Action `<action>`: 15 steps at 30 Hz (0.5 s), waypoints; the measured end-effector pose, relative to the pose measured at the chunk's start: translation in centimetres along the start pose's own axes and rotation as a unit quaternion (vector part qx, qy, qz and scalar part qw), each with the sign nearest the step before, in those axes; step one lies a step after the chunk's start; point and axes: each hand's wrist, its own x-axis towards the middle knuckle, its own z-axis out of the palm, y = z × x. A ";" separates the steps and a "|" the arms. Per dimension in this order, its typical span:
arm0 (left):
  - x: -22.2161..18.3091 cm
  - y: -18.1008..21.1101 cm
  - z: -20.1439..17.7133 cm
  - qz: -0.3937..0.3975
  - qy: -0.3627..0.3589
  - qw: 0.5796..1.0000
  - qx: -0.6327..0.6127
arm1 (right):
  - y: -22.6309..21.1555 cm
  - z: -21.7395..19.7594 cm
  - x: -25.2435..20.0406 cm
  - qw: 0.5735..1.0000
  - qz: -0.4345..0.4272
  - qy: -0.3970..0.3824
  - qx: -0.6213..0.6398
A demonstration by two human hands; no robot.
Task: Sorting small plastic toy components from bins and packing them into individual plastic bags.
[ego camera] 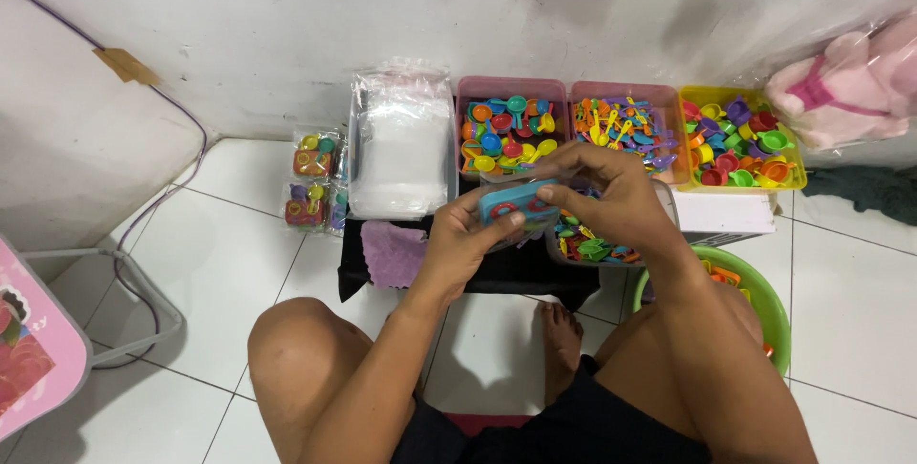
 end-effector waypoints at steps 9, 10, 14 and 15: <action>0.3 -0.8 0.0 0.034 -0.024 0.999 -0.012 | 1.0 0.3 -0.3 0.998 0.036 0.046 0.033; 0.1 -0.4 0.3 0.034 -0.026 0.999 -0.012 | 0.7 0.2 -0.3 0.998 0.035 0.047 0.032; -1.1 1.5 1.6 0.048 -0.025 0.998 -0.018 | 0.2 -0.2 -1.1 0.997 0.029 0.058 0.039; -1.6 2.2 1.9 0.059 -0.025 0.998 -0.011 | 0.2 -0.3 -1.3 0.996 0.032 0.069 0.037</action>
